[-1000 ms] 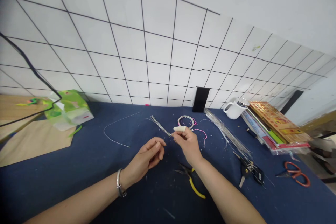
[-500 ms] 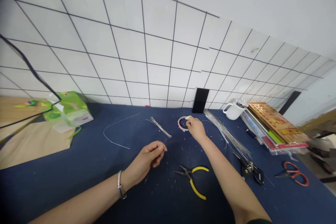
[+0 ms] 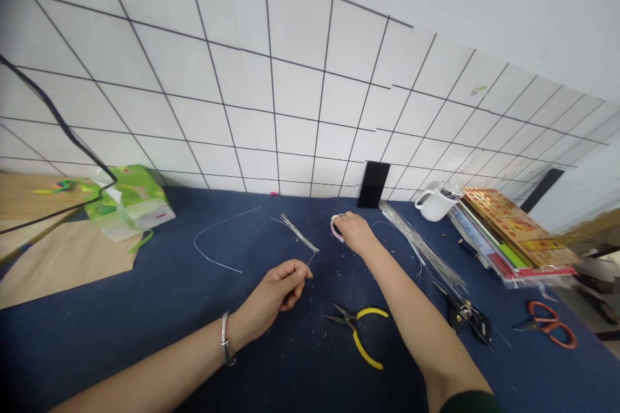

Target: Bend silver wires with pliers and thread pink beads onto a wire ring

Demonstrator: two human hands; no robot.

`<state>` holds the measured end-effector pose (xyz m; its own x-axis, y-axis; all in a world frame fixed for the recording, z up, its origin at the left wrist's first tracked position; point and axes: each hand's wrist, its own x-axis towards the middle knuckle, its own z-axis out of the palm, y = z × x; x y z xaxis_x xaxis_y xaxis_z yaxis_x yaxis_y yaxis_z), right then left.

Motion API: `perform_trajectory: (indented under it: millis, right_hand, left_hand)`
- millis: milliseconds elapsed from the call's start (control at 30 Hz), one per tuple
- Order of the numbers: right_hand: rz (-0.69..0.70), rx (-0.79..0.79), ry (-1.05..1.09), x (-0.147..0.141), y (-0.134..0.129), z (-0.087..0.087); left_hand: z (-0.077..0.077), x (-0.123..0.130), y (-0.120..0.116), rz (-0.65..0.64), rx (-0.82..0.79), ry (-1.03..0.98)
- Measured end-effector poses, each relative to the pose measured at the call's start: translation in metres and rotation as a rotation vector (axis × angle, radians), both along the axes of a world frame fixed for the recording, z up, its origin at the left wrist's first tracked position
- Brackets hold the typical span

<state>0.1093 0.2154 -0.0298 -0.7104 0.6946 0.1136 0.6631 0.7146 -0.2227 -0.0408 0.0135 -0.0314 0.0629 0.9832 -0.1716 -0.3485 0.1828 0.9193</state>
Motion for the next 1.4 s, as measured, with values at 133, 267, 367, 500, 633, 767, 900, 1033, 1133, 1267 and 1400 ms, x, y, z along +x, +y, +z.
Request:
perform_trajectory:
  millis: [133,267,367,500,633,767,900,1033,1133,1267,1400]
  right_hand:
    - [-0.021,-0.059,0.120,-0.003,0.004,0.002]
    - [-0.074,-0.167,0.322,0.005,-0.003,0.003]
    - [-0.080,-0.294,0.493,0.013,-0.026,0.003]
    - [-0.087,-0.960,1.078,0.016,-0.073,0.005]
    - [-0.087,-1.274,1.275,0.008,-0.111,0.008]
    - [-0.127,-1.285,1.261,0.001,-0.122,0.003]
    - [-0.223,-1.046,1.143,0.002,-0.114,-0.005]
    - [-0.158,-0.867,0.853,0.010,-0.111,0.000]
    - [0.010,-0.837,0.597,0.011,-0.122,0.010]
    - [0.202,-0.690,0.296,0.006,-0.145,0.017]
    - [0.281,-0.446,0.113,-0.002,-0.157,0.012]
  left_hand:
    - [0.002,0.000,0.000,0.001,-0.007,0.019]
    - [0.006,0.000,-0.002,0.001,-0.013,0.048]
    - [0.009,0.000,-0.003,0.002,-0.009,0.073]
    - [0.016,0.003,-0.006,-0.016,0.013,0.133]
    - [0.021,0.008,-0.010,-0.028,0.045,0.215]
    - [0.015,0.011,-0.010,-0.020,0.038,0.206]
    - [0.005,0.003,-0.003,0.055,-0.028,0.057]
    - [0.010,-0.017,0.005,0.020,-0.053,-0.056]
    - [0.022,-0.033,0.008,-0.114,-0.080,-0.084]
    - [0.035,-0.047,0.008,-0.207,-0.047,-0.120]
    - [0.033,-0.049,0.009,-0.207,-0.025,-0.160]
